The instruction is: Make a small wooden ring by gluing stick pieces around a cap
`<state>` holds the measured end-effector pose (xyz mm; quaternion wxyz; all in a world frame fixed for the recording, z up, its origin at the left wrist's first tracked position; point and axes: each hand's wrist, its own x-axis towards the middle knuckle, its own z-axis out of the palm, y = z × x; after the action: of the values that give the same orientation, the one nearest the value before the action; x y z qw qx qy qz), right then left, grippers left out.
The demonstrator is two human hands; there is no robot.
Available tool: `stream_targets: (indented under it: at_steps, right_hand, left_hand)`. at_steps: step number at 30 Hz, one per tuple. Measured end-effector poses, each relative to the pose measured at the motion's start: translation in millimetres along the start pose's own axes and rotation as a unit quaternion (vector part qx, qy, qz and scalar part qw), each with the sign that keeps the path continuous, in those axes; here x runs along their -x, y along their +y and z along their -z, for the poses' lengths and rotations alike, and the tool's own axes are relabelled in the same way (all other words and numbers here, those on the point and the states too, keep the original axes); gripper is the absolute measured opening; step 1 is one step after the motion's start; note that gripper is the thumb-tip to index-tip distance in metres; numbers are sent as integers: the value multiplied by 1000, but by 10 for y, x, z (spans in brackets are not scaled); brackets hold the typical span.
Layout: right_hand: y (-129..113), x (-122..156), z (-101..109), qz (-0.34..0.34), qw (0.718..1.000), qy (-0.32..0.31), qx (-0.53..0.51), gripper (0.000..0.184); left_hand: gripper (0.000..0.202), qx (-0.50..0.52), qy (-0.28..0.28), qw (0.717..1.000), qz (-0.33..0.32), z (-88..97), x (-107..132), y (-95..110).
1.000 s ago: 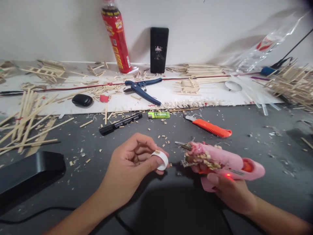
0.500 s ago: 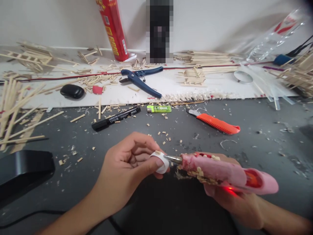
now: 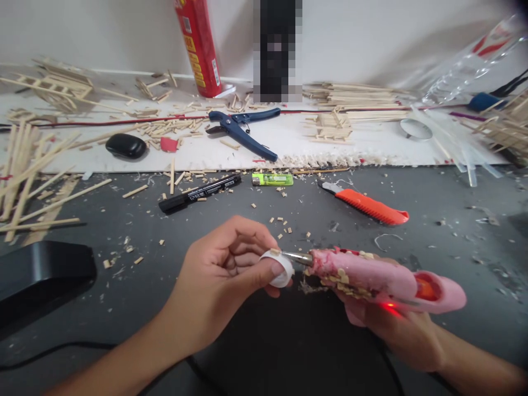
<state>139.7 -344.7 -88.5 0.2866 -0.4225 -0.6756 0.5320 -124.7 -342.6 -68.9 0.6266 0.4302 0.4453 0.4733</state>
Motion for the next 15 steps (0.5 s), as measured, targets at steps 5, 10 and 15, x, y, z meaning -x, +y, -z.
stream_targets:
  at_steps: [5,10,15]
  right_hand:
    - [54,43,9,4,999,-19,43,30]
    - [91,63,15,-10,999,-20,25,36]
    - [87,61,10,-9,1000,8,-5,26]
  left_hand:
    - [17,-5,4,1000,1,7,2,-3]
    - [15,-25,8,1000,4,18,6,-5]
    - [18,-4,3,1000,1,4,4,-12]
